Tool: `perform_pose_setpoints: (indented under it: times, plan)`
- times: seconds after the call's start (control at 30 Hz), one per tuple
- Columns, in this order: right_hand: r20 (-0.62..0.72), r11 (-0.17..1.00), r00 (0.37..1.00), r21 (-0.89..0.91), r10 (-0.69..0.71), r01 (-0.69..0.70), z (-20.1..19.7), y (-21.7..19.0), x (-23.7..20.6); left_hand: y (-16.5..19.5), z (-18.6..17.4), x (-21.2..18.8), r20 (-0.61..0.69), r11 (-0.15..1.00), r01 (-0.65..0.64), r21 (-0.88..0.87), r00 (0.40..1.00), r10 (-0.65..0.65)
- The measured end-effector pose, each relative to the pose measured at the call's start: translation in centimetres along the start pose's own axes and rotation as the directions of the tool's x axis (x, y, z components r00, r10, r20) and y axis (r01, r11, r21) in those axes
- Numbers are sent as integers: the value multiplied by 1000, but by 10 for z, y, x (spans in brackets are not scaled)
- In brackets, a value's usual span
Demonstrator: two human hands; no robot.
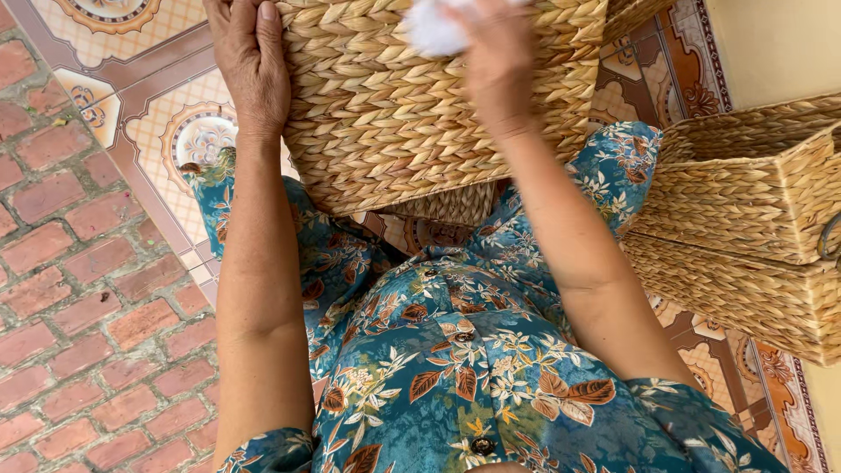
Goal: The person wipes the interior and exterior surfaces of a woven basket using a white cloth. They rotate the basket to access different sides and continue wiping until the end of the clip.
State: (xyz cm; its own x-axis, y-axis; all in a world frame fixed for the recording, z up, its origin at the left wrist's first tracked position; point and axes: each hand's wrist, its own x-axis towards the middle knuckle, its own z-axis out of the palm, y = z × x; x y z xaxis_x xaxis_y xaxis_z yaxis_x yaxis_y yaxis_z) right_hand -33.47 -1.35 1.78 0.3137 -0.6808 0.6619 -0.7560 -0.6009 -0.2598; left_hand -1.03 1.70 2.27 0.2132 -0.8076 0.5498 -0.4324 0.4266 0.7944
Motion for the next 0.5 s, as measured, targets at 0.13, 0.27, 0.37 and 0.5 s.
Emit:
perform_pose_setpoints:
  times: [0.13, 0.27, 0.37, 0.5]
  plan:
    - [-155, 977, 970, -70, 188, -200, -57, 74, -10, -5, 5, -6, -2, 998, 44, -39, 999, -44]
    - [-234, 954, 926, 19, 295, -299, -31, 66, -11, -21, 5, -11, 13, 980, 95, -175, 995, -94]
    - [-117, 947, 951, 181, 287, -264, 13, -4, -12, -32, 1, -16, 45, 941, 181, -286, 983, -176]
    - [-24, 973, 997, 223, 70, -63, 75, -115, 10, -44, -1, -17, 31, 910, 277, -309, 959, -281]
